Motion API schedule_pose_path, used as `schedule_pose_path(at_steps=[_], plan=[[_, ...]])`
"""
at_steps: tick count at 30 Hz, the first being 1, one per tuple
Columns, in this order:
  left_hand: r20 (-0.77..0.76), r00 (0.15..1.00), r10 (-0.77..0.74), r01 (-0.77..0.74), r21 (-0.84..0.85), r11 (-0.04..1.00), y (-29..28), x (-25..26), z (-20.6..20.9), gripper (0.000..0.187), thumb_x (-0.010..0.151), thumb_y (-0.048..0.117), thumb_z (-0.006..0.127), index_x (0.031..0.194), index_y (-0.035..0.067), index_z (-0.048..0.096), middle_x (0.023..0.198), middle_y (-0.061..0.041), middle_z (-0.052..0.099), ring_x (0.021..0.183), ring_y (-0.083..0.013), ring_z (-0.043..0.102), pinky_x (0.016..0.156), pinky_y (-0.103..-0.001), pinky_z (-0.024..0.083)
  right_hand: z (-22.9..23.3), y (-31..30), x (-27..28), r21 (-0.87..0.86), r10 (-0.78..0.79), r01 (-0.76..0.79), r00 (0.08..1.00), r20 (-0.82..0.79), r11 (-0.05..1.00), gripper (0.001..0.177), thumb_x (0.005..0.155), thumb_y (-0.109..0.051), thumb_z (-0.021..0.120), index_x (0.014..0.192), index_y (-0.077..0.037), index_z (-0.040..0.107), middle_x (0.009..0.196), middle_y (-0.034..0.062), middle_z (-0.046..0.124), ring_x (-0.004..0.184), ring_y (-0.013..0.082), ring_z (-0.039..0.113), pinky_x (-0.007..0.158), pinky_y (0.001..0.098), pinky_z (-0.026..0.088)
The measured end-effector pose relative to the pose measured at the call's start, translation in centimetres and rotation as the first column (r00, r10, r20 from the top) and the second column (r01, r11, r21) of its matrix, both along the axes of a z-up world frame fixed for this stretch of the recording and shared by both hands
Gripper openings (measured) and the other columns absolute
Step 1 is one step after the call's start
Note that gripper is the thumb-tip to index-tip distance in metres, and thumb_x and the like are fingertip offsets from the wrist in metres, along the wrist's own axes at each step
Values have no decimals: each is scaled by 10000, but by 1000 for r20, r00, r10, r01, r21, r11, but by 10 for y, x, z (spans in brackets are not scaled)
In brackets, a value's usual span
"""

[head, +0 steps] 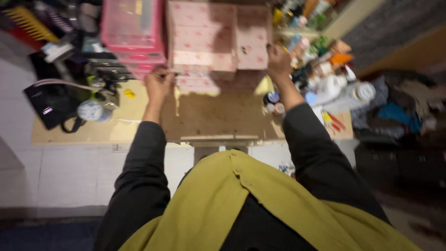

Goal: The person assembles a small pink floral-patterned paper box by folding and interlocking its pre-cut tabs. They then place a smaller matching paper box inside the larger one and arrange several bottles and tubes on top of the assembled boxes.

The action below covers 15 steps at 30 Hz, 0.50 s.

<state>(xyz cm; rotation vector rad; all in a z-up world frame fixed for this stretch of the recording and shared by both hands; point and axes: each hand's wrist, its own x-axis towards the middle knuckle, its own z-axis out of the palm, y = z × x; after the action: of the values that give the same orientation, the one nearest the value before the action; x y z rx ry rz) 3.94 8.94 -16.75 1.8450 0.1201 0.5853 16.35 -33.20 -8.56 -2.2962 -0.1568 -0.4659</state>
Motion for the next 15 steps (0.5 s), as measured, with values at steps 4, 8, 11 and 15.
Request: schedule_pose_path(at_steps=[4,8,11,15], plan=[[57,998,32,-42,177,983,4,-2,5,168,850,100,856,893,-1,729,807,-103,752,713,-146,719,665,-302,574,22,-9,-25,-138,17,-1,993,113,990,404,1043,-414,573,1115,-52,738,1002,204,725,894,432,674,730,504,507],[-55,972,230,-195,367,910,-5,-21,35,371,738,216,971,845,6,684,713,-100,705,614,-178,627,600,-347,505,57,-40,-53,-49,-46,62,961,272,997,302,956,-265,705,1134,-21,706,994,113,731,815,281,730,708,394,558],[-5,990,138,-127,364,923,-12,-37,55,298,911,192,908,883,18,668,763,-71,690,649,-150,622,642,-334,501,70,-90,-77,22,-64,60,954,294,998,142,923,-67,724,1061,-39,711,1019,89,730,838,196,743,709,316,594],[33,999,24,-32,272,962,-30,-48,72,46,1000,49,758,998,22,721,818,-72,689,711,-142,627,682,-310,516,77,-173,-104,-90,-150,194,923,355,977,249,891,67,725,1127,-9,722,1071,145,703,877,274,712,785,364,574]])
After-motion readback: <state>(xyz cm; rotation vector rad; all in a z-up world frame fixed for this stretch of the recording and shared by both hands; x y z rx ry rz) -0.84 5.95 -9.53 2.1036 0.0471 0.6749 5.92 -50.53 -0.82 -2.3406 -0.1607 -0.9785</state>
